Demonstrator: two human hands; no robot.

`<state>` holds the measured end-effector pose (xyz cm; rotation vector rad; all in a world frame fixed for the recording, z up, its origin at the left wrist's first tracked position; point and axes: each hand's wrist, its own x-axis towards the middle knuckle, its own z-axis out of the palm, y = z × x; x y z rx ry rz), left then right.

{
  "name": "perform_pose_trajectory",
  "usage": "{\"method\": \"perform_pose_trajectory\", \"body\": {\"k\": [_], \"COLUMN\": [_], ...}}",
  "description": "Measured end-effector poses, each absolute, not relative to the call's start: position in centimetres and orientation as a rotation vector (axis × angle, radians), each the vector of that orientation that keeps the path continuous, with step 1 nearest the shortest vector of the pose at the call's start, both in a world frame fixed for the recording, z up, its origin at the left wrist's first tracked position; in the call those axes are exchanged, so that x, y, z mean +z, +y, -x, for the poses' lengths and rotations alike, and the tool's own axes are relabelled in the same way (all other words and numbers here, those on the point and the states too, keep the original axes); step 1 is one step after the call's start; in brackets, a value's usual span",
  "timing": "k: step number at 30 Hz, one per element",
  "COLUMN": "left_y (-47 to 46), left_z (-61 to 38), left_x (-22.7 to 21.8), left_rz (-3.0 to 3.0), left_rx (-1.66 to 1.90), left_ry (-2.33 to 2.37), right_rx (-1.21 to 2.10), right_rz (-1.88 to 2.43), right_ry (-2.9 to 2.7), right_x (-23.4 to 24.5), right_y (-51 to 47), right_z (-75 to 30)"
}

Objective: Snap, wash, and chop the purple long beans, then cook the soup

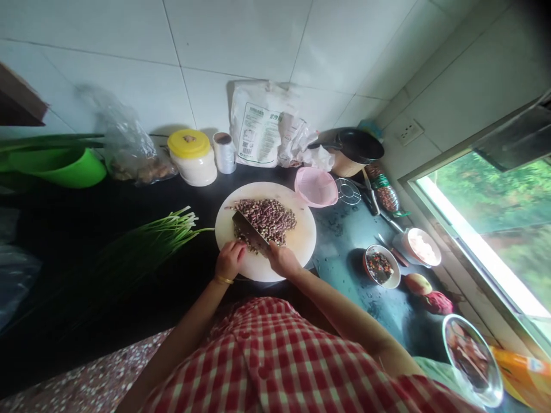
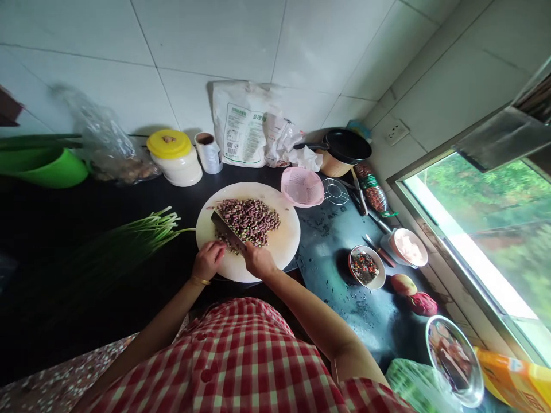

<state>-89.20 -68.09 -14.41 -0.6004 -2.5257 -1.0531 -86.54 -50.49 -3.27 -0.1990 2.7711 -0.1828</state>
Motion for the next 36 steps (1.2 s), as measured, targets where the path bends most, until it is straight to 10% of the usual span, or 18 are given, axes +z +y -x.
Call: {"method": "perform_pose_trajectory", "body": {"k": [12,29,36], "left_y": [-64.8,-61.8,-62.5], "left_z": [91.4,95.2,96.3], "left_x": [-6.7,-9.3,-9.8], "left_rz": [1.158,0.89,0.606], "left_rx": [-0.698,-0.448,-0.566], "left_ry": [-2.665,-2.879,-2.845], "right_rx": [0.043,-0.117,-1.244], "right_rz": [0.564,0.381,-0.471], "right_ry": [3.039,3.112,2.679], "right_x": [-3.2,-1.9,-4.5], "right_y": [-39.3,-33.0,-31.7], "right_z": [87.1,87.0,83.3]}}
